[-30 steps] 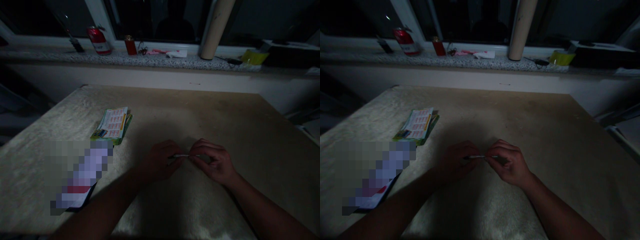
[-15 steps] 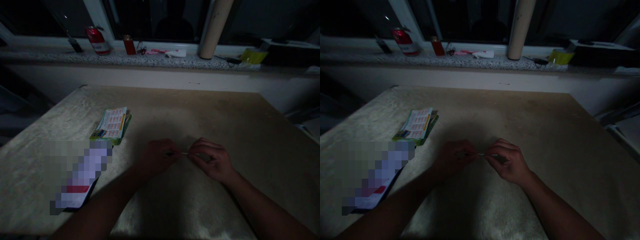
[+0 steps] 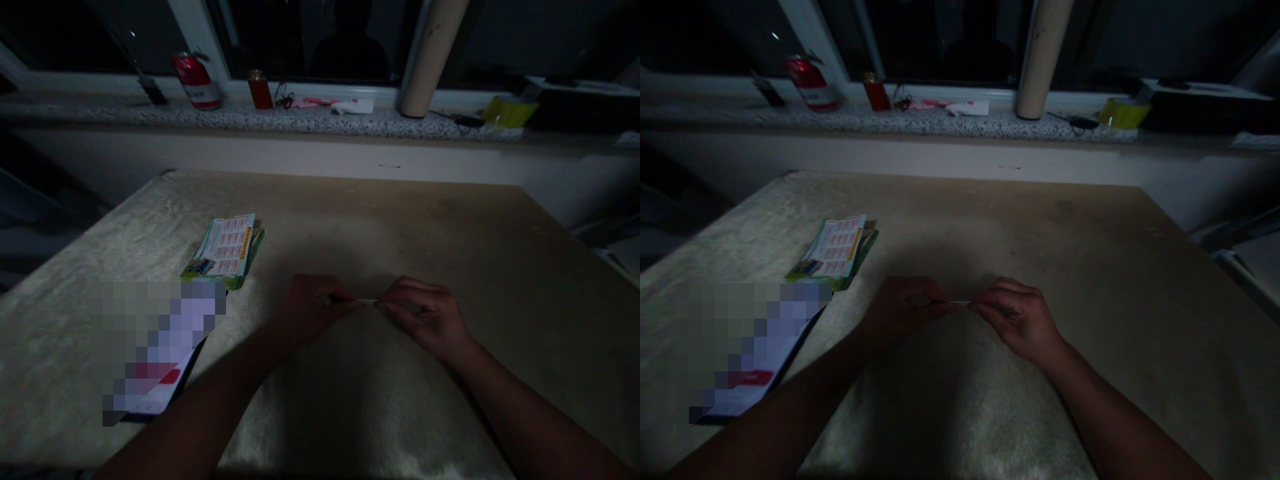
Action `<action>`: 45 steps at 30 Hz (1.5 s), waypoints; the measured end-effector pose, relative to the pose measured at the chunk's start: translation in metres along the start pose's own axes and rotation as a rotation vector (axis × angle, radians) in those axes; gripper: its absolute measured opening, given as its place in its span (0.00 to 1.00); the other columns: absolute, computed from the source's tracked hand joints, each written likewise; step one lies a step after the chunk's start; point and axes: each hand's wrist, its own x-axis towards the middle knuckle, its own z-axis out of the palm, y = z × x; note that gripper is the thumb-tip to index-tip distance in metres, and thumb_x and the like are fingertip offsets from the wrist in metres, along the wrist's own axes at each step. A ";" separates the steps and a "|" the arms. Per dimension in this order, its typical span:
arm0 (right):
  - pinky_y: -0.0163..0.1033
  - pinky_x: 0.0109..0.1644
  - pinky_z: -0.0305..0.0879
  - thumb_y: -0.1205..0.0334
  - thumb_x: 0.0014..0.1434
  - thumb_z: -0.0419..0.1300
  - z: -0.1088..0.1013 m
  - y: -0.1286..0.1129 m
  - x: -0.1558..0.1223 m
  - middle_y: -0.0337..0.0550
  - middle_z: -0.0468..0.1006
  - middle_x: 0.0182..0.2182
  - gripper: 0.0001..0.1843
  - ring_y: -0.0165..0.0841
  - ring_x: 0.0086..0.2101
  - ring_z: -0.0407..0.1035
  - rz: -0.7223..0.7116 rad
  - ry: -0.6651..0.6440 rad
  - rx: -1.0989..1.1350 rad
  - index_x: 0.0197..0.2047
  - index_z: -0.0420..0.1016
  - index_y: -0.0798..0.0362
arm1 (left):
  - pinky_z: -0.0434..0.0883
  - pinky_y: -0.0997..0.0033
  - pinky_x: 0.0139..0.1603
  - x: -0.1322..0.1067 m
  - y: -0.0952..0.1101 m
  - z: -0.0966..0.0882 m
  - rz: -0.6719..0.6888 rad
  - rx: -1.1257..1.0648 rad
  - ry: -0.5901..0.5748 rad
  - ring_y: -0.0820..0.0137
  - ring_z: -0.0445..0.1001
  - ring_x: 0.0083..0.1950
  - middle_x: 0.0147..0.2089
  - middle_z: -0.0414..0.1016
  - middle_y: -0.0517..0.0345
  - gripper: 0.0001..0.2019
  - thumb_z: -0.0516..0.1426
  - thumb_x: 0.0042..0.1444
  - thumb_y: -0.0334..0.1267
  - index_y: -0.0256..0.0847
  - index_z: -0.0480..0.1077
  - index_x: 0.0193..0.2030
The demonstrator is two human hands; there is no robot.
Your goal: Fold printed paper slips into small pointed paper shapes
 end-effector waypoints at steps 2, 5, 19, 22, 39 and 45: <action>0.36 0.31 0.70 0.64 0.62 0.65 0.000 0.003 0.000 0.42 0.81 0.29 0.03 0.31 0.29 0.75 0.028 -0.004 0.004 0.37 0.82 0.52 | 0.67 0.78 0.27 0.000 -0.002 0.001 -0.030 -0.004 -0.006 0.75 0.74 0.25 0.25 0.78 0.63 0.07 0.68 0.53 0.40 0.40 0.79 0.28; 0.35 0.32 0.70 0.63 0.62 0.66 0.001 0.004 -0.001 0.41 0.81 0.28 0.03 0.31 0.29 0.75 0.072 -0.032 0.021 0.37 0.82 0.52 | 0.67 0.77 0.27 0.001 -0.005 0.001 -0.085 -0.039 -0.042 0.75 0.74 0.26 0.25 0.78 0.63 0.07 0.67 0.52 0.41 0.40 0.80 0.28; 0.33 0.31 0.69 0.58 0.59 0.67 0.001 0.001 -0.003 0.40 0.83 0.28 0.07 0.30 0.27 0.76 0.306 -0.013 0.087 0.34 0.84 0.52 | 0.67 0.75 0.30 0.001 -0.007 -0.001 -0.435 -0.224 -0.069 0.71 0.74 0.29 0.26 0.79 0.59 0.10 0.67 0.48 0.45 0.39 0.80 0.29; 0.32 0.29 0.68 0.57 0.59 0.67 0.001 0.002 -0.003 0.39 0.82 0.26 0.08 0.29 0.26 0.75 0.312 -0.014 0.097 0.33 0.83 0.52 | 0.68 0.74 0.32 0.001 -0.011 0.002 -0.408 -0.250 -0.068 0.71 0.75 0.31 0.29 0.79 0.60 0.11 0.68 0.47 0.44 0.39 0.80 0.33; 0.38 0.34 0.70 0.67 0.61 0.65 0.006 0.001 -0.002 0.44 0.82 0.30 0.03 0.33 0.30 0.75 -0.024 0.050 -0.005 0.39 0.81 0.53 | 0.71 0.73 0.36 -0.004 -0.015 0.018 -0.347 -0.404 -0.027 0.71 0.75 0.35 0.36 0.79 0.59 0.15 0.67 0.51 0.43 0.40 0.75 0.44; 0.39 0.37 0.72 0.68 0.59 0.66 0.005 -0.001 -0.001 0.44 0.82 0.33 0.06 0.34 0.33 0.76 -0.037 0.048 0.030 0.42 0.80 0.52 | 0.71 0.73 0.38 -0.004 -0.016 0.019 -0.339 -0.500 -0.027 0.71 0.76 0.37 0.36 0.78 0.59 0.14 0.66 0.51 0.38 0.40 0.75 0.45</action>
